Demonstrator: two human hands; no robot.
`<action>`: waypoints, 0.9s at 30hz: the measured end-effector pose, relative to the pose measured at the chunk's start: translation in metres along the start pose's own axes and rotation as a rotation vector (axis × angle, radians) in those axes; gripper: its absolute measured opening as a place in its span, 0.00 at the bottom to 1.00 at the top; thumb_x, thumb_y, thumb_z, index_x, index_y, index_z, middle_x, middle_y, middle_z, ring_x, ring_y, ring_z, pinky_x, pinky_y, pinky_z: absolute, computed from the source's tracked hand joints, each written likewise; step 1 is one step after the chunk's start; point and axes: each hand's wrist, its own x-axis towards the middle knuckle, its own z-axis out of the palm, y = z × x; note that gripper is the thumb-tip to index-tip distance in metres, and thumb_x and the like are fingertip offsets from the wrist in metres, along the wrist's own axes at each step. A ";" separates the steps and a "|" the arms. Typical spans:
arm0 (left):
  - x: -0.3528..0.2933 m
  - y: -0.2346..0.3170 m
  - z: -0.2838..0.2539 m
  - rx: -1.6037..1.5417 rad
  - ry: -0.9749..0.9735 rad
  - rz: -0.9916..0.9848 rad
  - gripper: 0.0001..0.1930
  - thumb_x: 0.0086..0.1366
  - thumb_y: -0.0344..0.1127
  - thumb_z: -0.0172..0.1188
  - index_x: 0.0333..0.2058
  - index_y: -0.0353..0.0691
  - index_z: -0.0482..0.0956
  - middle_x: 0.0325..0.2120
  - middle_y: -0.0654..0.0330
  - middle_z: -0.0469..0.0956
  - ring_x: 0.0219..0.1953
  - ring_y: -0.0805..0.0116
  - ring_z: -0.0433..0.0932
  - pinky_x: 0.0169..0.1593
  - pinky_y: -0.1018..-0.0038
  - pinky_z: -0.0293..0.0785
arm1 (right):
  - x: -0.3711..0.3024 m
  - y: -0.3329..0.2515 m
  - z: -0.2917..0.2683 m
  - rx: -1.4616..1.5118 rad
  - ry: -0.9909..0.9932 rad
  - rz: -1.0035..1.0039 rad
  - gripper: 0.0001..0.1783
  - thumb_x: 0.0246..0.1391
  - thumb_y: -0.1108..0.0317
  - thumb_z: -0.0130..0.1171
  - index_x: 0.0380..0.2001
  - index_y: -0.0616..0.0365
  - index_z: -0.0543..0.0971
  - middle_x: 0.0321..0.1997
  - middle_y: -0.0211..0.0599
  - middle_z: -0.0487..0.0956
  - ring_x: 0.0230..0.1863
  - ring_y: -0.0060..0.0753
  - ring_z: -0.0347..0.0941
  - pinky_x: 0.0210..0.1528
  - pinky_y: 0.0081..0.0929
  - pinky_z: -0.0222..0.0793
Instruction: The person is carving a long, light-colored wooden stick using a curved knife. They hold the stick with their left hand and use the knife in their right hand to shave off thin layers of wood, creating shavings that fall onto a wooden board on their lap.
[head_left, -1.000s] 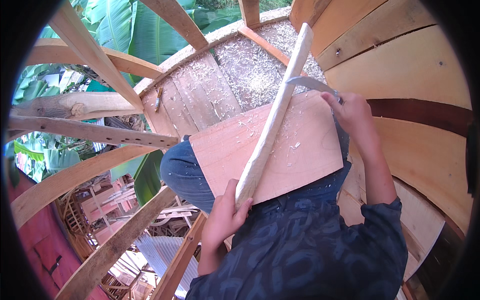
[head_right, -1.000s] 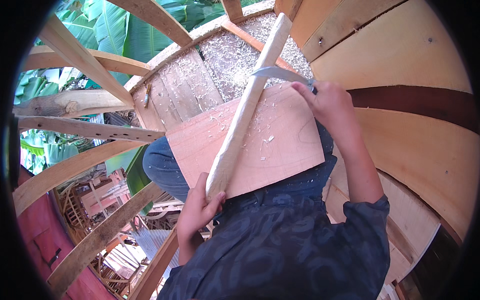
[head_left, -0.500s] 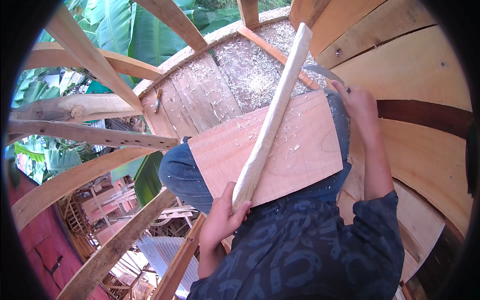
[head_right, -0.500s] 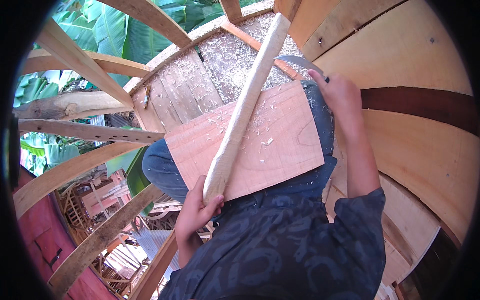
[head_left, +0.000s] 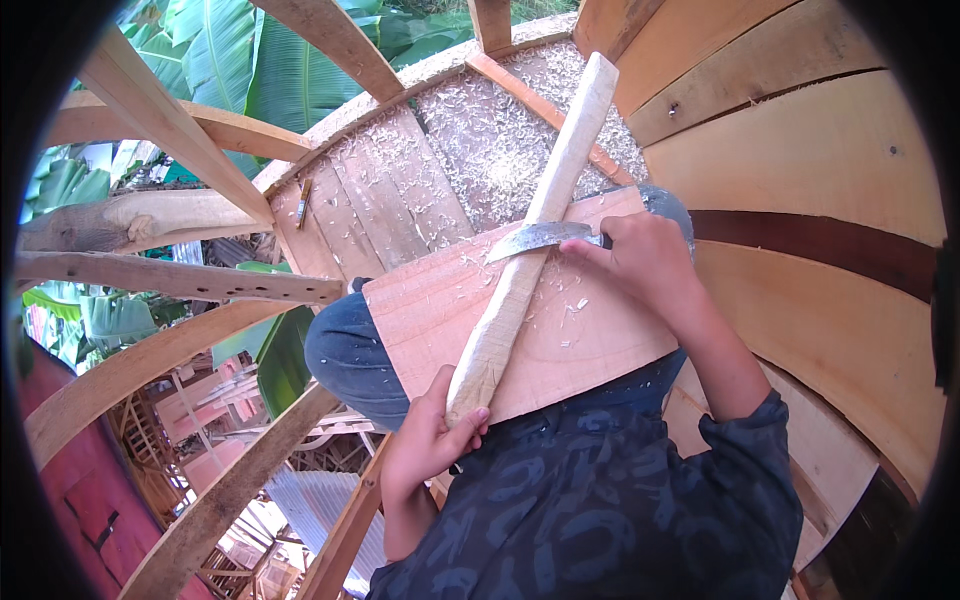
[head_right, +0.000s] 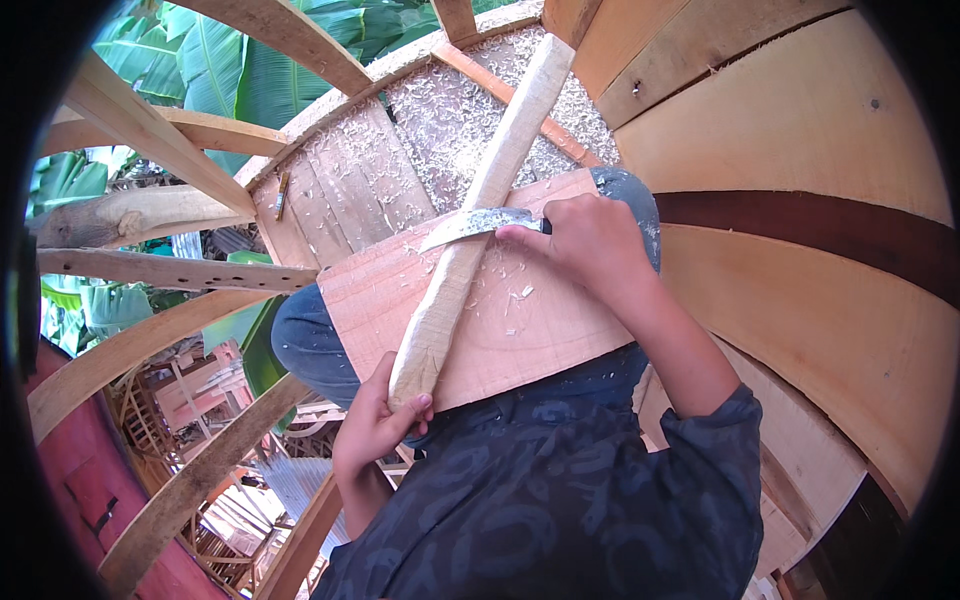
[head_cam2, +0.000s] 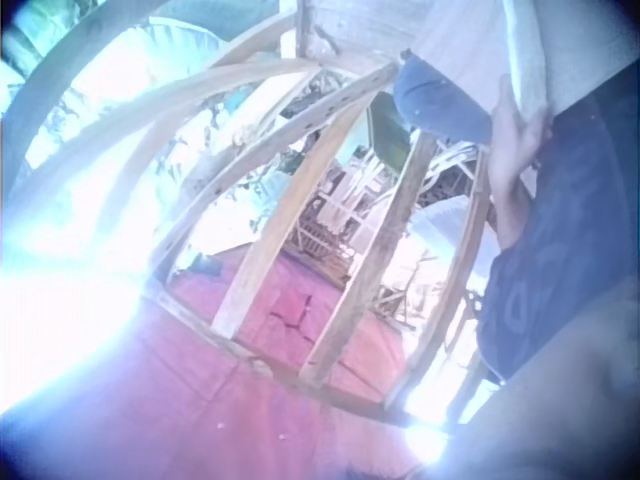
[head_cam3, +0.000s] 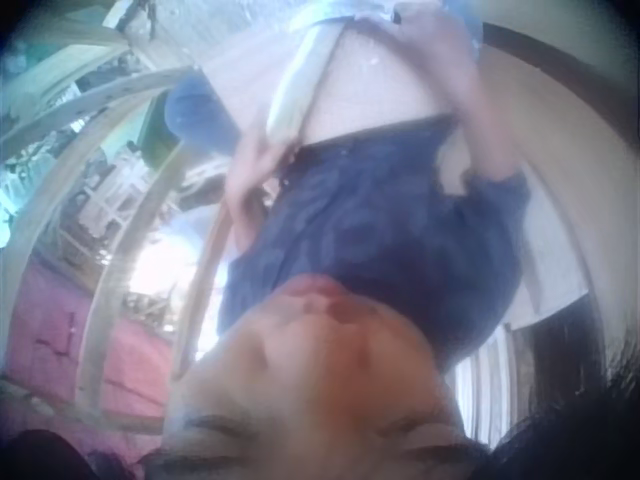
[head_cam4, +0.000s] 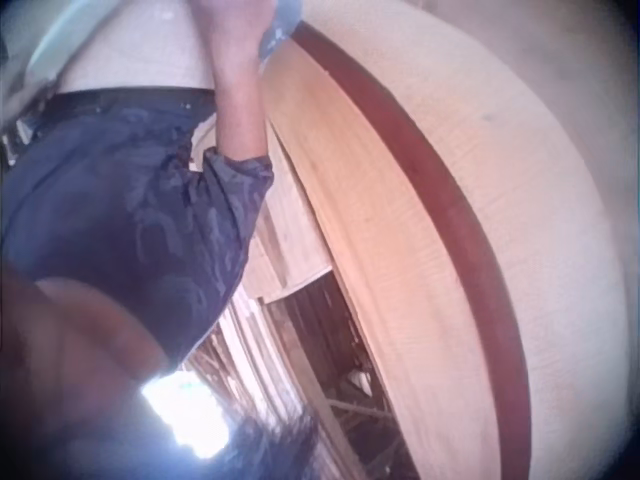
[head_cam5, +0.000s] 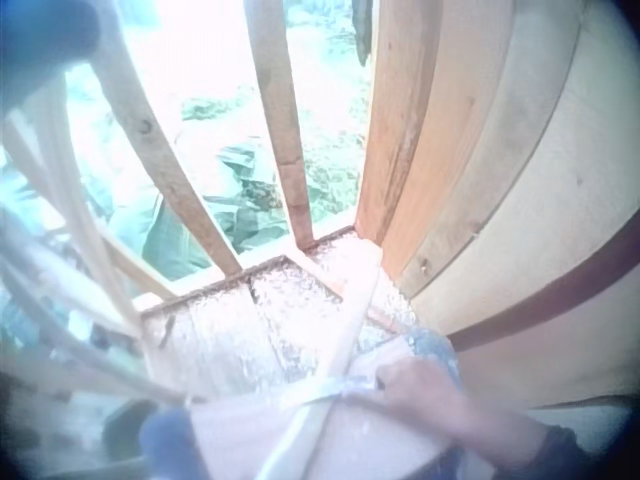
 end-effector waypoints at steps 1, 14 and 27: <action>0.001 0.000 0.000 0.002 0.000 0.015 0.20 0.65 0.28 0.57 0.53 0.31 0.64 0.24 0.61 0.75 0.23 0.77 0.74 0.25 0.80 0.72 | 0.002 0.005 0.003 -0.001 0.052 -0.007 0.41 0.52 0.29 0.51 0.16 0.63 0.80 0.16 0.50 0.76 0.22 0.51 0.77 0.26 0.43 0.71; -0.004 -0.009 -0.003 -0.042 -0.045 -0.027 0.19 0.65 0.29 0.58 0.52 0.33 0.64 0.23 0.62 0.75 0.22 0.77 0.75 0.26 0.79 0.73 | 0.003 0.001 -0.011 -0.027 -0.100 0.009 0.42 0.52 0.27 0.48 0.17 0.60 0.81 0.17 0.48 0.77 0.23 0.50 0.77 0.29 0.41 0.74; -0.004 -0.016 -0.005 -0.026 -0.035 -0.009 0.19 0.65 0.29 0.58 0.51 0.33 0.65 0.23 0.62 0.74 0.22 0.77 0.75 0.25 0.80 0.73 | 0.042 0.048 -0.035 0.024 0.033 0.338 0.45 0.56 0.30 0.47 0.13 0.67 0.77 0.18 0.55 0.76 0.24 0.51 0.77 0.29 0.44 0.71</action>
